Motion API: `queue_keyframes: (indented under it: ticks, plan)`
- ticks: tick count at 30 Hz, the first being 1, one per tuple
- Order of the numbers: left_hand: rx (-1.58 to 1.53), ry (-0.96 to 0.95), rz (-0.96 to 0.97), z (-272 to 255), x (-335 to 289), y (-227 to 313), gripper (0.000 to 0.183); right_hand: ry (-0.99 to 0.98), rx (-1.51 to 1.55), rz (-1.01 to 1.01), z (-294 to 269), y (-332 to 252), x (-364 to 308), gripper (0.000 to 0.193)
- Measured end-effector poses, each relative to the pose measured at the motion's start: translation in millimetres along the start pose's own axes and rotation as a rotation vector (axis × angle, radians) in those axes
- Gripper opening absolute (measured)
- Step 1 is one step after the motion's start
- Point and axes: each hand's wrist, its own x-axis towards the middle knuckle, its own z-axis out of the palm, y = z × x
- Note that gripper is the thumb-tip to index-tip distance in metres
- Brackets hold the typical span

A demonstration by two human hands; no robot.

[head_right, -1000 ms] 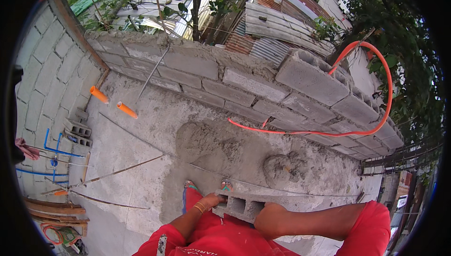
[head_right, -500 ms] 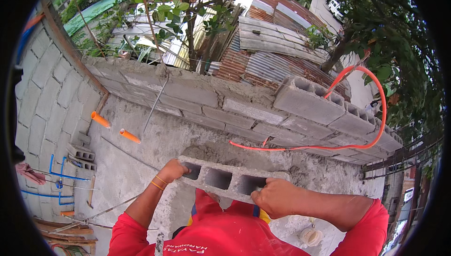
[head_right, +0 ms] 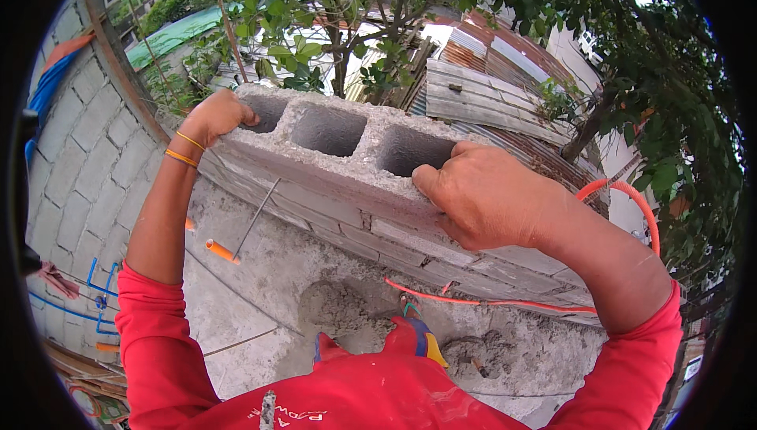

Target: The person walks across a construction site, picks up a metal rod, and uses it to break a small piece of concrete. They then move to a partially built wall, pick up concrete blocks, and place them on the wall. The person also handles an orange flexible pipe, moving it aside before continuing to lay blocks.

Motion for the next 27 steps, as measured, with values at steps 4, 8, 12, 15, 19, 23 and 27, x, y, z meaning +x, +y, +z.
queue_keyframes:
  ticks: [4, 8, 12, 15, 19, 23, 27]
  plan:
    - [0.023, 0.101, -0.013, -7, 86, 33, 0.033, 0.031, -0.032, 0.049, 34, 94, 1, 0.026]
    - [-0.08, 0.116, -0.061, 29, 159, 54, 0.04, 0.075, -0.007, 0.067, 86, 168, 4, 0.024]
    - [-0.203, -0.004, -0.117, 95, 207, 50, 0.038, 0.042, 0.068, 0.1, 142, 212, 4, 0.023]
    - [-0.172, -0.108, -0.068, 151, 231, 39, 0.032, 0.014, 0.125, 0.094, 182, 234, 7, 0.022]
    - [0.117, -0.205, 0.043, 223, 230, 40, 0.02, -0.012, 0.215, 0.105, 238, 234, -7, 0.02]
    - [-0.095, -0.281, -0.15, 261, 221, 50, 0.021, -0.081, 0.255, 0.121, 277, 228, -14, 0.022]
    - [-0.533, -0.151, -0.346, 279, 208, 61, 0.03, -0.112, 0.28, 0.122, 296, 225, -15, 0.023]
